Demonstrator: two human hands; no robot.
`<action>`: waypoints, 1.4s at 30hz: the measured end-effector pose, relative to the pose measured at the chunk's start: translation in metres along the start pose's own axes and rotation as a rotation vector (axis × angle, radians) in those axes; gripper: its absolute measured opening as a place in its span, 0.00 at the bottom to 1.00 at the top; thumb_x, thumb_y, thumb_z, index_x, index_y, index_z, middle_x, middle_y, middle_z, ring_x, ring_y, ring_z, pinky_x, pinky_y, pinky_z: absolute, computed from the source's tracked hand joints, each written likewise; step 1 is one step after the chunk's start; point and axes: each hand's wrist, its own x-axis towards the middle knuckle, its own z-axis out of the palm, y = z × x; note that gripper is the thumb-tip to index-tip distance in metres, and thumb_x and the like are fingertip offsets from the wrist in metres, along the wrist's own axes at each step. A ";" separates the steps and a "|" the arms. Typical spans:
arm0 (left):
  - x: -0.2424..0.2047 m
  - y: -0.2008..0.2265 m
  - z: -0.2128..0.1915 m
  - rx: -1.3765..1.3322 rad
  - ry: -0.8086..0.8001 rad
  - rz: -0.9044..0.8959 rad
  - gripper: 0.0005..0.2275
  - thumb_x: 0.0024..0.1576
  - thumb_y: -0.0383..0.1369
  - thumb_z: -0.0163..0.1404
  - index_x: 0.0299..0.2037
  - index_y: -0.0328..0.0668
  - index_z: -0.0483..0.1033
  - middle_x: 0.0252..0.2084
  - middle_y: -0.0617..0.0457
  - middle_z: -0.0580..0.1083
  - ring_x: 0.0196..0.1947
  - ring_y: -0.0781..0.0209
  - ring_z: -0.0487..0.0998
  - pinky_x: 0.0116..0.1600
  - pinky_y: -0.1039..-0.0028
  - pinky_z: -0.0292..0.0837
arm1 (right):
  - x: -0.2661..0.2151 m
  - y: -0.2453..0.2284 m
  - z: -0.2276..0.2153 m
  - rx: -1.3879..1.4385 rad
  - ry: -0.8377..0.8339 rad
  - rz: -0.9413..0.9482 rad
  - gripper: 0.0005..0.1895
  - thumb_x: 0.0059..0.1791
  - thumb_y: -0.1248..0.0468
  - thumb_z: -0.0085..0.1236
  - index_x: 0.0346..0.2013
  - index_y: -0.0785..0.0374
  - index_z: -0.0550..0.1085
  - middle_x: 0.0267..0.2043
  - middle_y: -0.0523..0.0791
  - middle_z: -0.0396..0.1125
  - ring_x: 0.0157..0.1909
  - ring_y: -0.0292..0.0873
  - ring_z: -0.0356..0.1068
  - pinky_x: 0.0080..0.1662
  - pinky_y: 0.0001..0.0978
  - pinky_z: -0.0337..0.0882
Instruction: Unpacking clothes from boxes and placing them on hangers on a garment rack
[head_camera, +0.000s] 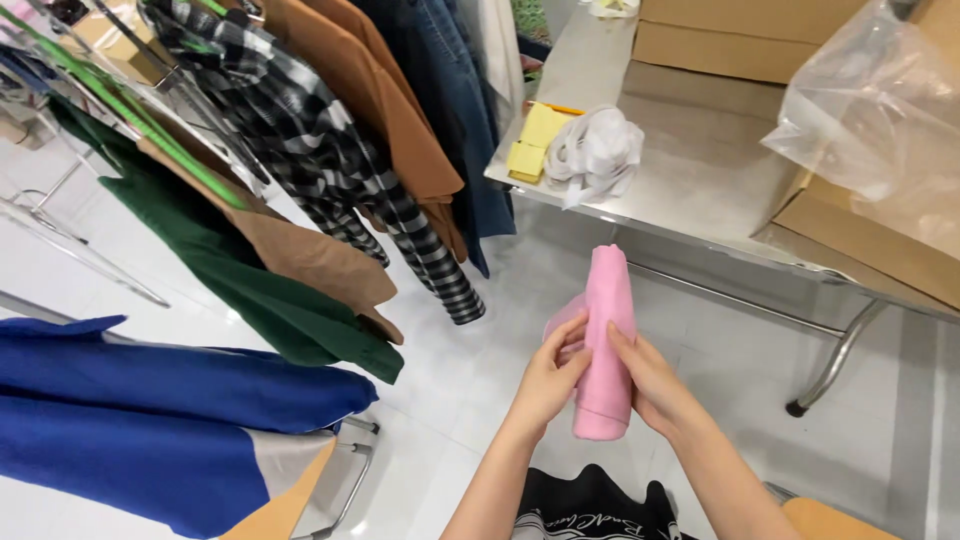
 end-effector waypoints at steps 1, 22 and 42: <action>0.000 0.002 -0.012 -0.001 0.003 0.000 0.24 0.64 0.30 0.50 0.73 0.54 0.70 0.66 0.49 0.74 0.57 0.62 0.78 0.53 0.73 0.80 | 0.015 0.010 0.006 -0.002 -0.003 0.001 0.40 0.56 0.48 0.52 0.80 0.58 0.56 0.78 0.58 0.56 0.78 0.59 0.56 0.69 0.70 0.57; -0.034 0.038 -0.194 0.532 0.514 0.367 0.25 0.53 0.44 0.68 0.59 0.49 0.77 0.60 0.55 0.67 0.64 0.50 0.63 0.71 0.54 0.56 | 0.139 0.105 0.131 0.281 -0.214 -0.080 0.20 0.59 0.53 0.53 0.63 0.55 0.75 0.48 0.49 0.75 0.48 0.50 0.77 0.49 0.50 0.78; -0.005 0.069 -0.181 -0.495 0.496 0.135 0.16 0.62 0.29 0.59 0.60 0.40 0.81 0.48 0.50 0.85 0.44 0.71 0.80 0.51 0.78 0.82 | 0.082 0.037 0.195 -0.410 -0.256 -0.621 0.40 0.48 0.69 0.65 0.75 0.59 0.64 0.74 0.50 0.65 0.69 0.43 0.68 0.60 0.35 0.73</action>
